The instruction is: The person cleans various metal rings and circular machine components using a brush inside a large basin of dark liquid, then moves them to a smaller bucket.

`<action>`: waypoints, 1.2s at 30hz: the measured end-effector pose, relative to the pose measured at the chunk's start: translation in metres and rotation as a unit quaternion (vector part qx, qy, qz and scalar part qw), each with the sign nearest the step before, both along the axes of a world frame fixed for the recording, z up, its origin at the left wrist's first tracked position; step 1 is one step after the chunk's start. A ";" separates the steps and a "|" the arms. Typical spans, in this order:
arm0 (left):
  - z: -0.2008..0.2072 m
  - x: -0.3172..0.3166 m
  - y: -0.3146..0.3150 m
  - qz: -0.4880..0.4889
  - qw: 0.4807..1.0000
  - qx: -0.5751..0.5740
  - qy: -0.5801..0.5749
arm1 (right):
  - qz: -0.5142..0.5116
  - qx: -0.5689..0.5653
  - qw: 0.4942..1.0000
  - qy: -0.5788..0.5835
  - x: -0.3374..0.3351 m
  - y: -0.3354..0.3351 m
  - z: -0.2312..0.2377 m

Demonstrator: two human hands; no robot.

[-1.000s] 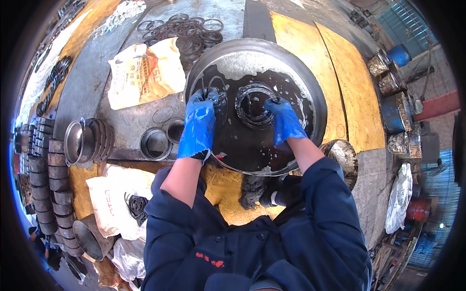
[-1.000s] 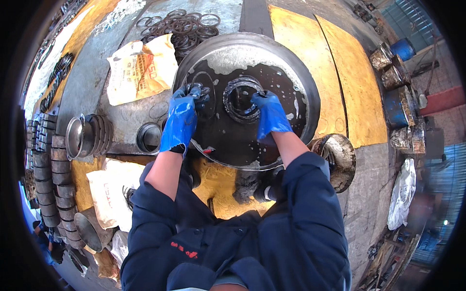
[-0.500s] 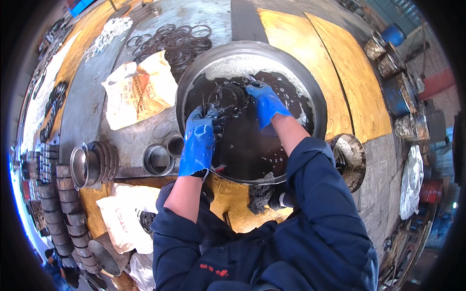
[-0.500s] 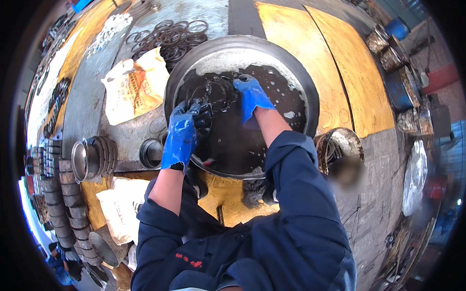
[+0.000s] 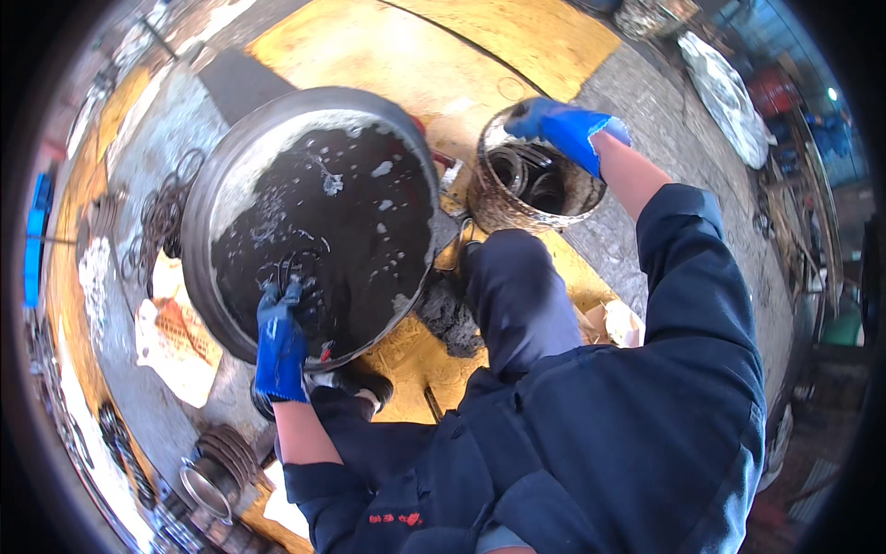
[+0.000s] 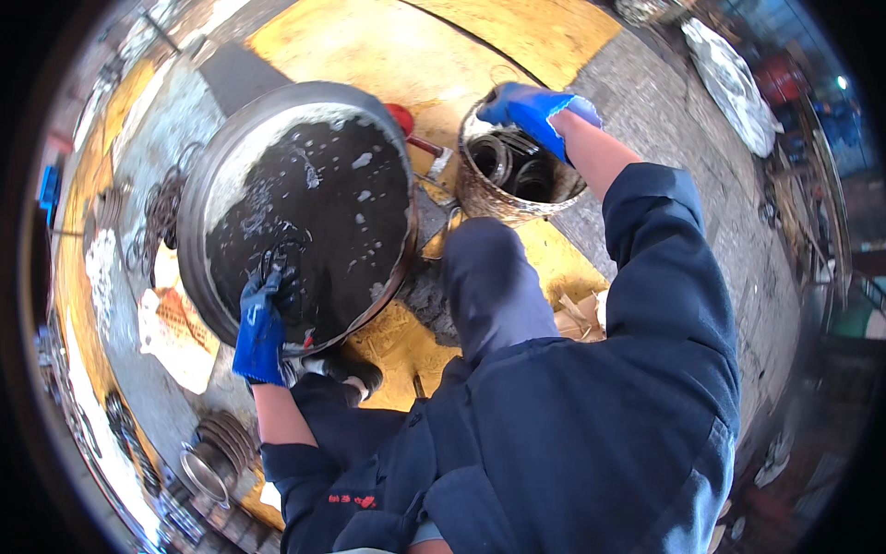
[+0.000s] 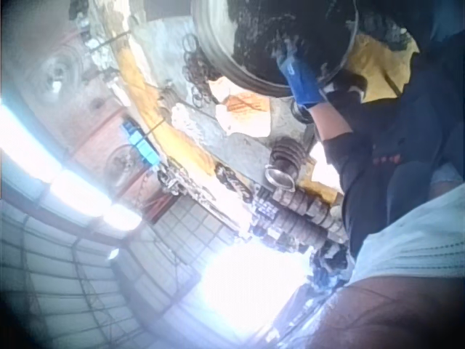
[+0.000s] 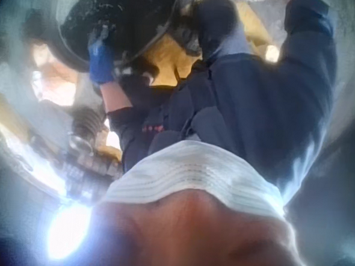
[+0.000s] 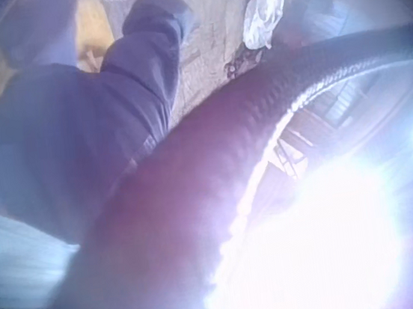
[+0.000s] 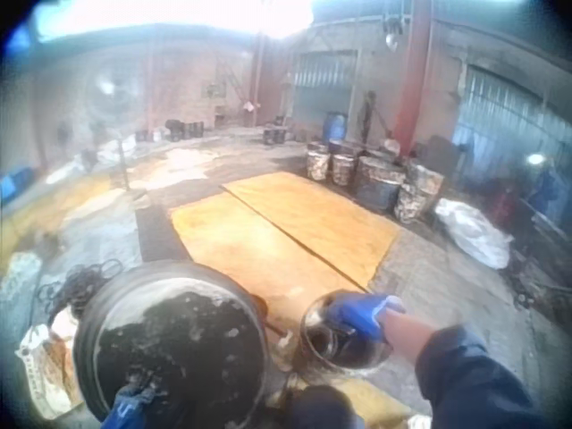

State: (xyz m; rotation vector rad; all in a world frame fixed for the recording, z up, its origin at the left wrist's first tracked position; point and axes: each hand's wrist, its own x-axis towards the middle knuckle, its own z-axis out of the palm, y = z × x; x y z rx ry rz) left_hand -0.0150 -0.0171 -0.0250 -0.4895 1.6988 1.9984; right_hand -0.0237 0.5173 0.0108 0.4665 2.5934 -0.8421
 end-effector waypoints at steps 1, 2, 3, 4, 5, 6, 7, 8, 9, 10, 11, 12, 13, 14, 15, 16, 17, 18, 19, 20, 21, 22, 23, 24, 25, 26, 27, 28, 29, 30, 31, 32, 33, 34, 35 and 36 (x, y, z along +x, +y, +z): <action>-0.004 -0.001 0.003 -0.013 1.000 -0.013 -0.014 | 0.014 0.052 0.998 -0.015 0.024 0.011 -0.007; -0.004 0.000 0.003 -0.018 0.999 -0.029 -0.028 | 0.057 0.045 0.996 -0.044 0.045 0.007 -0.001; -0.002 0.001 0.005 -0.020 0.997 -0.049 -0.052 | 0.082 0.138 0.985 -0.065 0.052 0.007 -0.011; -0.007 0.001 0.018 -0.041 0.996 -0.048 -0.055 | 0.084 0.168 0.976 -0.109 0.068 0.040 -0.041; -0.007 -0.001 0.016 -0.044 0.996 -0.060 -0.055 | 0.112 0.221 0.963 -0.107 0.072 0.047 -0.063; -0.009 -0.001 0.014 -0.047 0.995 -0.069 -0.058 | 0.141 0.273 0.946 -0.107 0.076 0.052 -0.083; 0.000 -0.001 0.016 -0.066 0.993 -0.067 -0.076 | 0.141 0.286 0.941 -0.110 0.078 0.056 -0.096; -0.007 -0.002 0.016 -0.065 0.992 -0.077 -0.073 | 0.117 0.256 0.955 -0.096 0.078 0.064 -0.106; -0.015 -0.005 0.014 -0.065 0.992 -0.087 -0.070 | 0.091 0.226 0.966 -0.083 0.078 0.071 -0.116; -0.019 -0.007 0.006 -0.057 0.991 -0.100 -0.066 | 0.071 0.192 0.977 -0.065 0.069 0.067 -0.126; -0.018 -0.009 0.001 -0.071 0.989 -0.106 -0.070 | 0.055 0.135 0.985 -0.089 0.053 0.053 -0.120; -0.018 -0.010 0.000 -0.064 0.988 -0.117 -0.076 | 0.003 0.102 0.992 -0.067 0.047 0.040 -0.113; -0.015 -0.010 -0.001 -0.054 0.987 -0.126 -0.080 | -0.047 0.071 0.995 -0.044 0.044 0.025 -0.103; -0.016 -0.011 0.003 -0.052 0.986 -0.132 -0.086 | -0.104 0.042 0.993 -0.023 0.043 0.021 -0.099; -0.020 -0.011 0.002 -0.050 0.988 -0.117 -0.087 | -0.133 0.026 0.983 -0.124 0.031 0.024 -0.112; -0.023 -0.012 0.003 -0.051 0.988 -0.108 -0.093 | -0.120 0.014 0.987 -0.104 0.029 0.033 -0.138; -0.025 -0.014 0.000 -0.046 0.989 -0.104 -0.098 | -0.115 0.045 0.987 -0.108 0.023 0.028 -0.149; -0.026 -0.014 -0.003 -0.041 0.989 -0.099 -0.102 | -0.109 0.075 0.985 -0.112 0.017 0.021 -0.159; -0.022 -0.014 -0.006 -0.038 0.990 -0.099 -0.097 | -0.082 0.126 0.983 -0.102 0.010 0.014 -0.173; -0.019 -0.014 0.001 -0.043 0.990 -0.091 -0.094 | -0.053 0.155 0.981 -0.105 0.011 0.023 -0.185; -0.018 -0.014 0.005 -0.048 0.991 -0.083 -0.091 | -0.024 0.184 0.977 -0.109 0.014 0.036 -0.200; -0.021 -0.016 0.007 -0.051 0.991 -0.083 -0.093 | 0.005 0.214 0.971 -0.112 0.018 0.053 -0.216; -0.022 -0.016 -0.001 -0.043 0.990 -0.094 -0.093 | 0.046 0.217 0.969 -0.109 0.015 0.047 -0.212; -0.021 -0.015 -0.007 -0.035 0.990 -0.104 -0.093 | 0.085 0.221 0.966 -0.104 0.013 0.042 -0.207; -0.018 -0.013 -0.012 -0.023 0.991 -0.102 -0.089 | 0.123 0.227 0.961 -0.099 0.011 0.036 -0.199; -0.015 -0.013 -0.014 -0.013 0.992 -0.098 -0.082 | 0.134 0.244 0.957 -0.086 0.011 0.032 -0.183; -0.011 -0.012 -0.018 -0.004 0.993 -0.095 -0.076 | 0.144 0.260 0.952 -0.074 0.012 0.028 -0.169; -0.023 -0.019 0.009 -0.033 0.995 -0.049 -0.075 | 0.003 0.300 0.954 0.010 0.052 0.096 -0.181; -0.025 -0.019 0.002 -0.022 0.996 -0.044 -0.069 | 0.027 0.280 0.960 0.014 0.055 0.099 -0.169; -0.025 -0.018 -0.016 -0.003 0.997 -0.041 -0.059 | -0.056 0.194 0.978 0.046 0.051 0.082 -0.152; -0.043 -0.022 -0.050 -0.013 0.996 0.070 -0.053 | -0.140 0.108 0.980 0.090 0.048 0.065 -0.125; -0.036 -0.020 -0.039 -0.002 0.997 0.052 -0.054 | -0.109 0.148 0.979 0.089 0.056 0.072 -0.104; -0.029 -0.018 -0.028 0.011 0.998 0.035 -0.055 | -0.079 0.188 0.975 0.089 0.065 0.078 -0.083; -0.019 -0.015 -0.023 0.030 0.998 0.015 -0.052 | -0.059 0.176 0.981 0.060 0.068 0.076 -0.052; -0.015 -0.014 -0.024 0.025 0.999 0.004 -0.037 | 0.166 0.309 0.928 0.122 0.076 0.064 -0.019; -0.011 -0.013 -0.025 0.030 0.999 0.004 -0.034 | 0.015 0.147 0.981 0.124 0.070 0.058 -0.010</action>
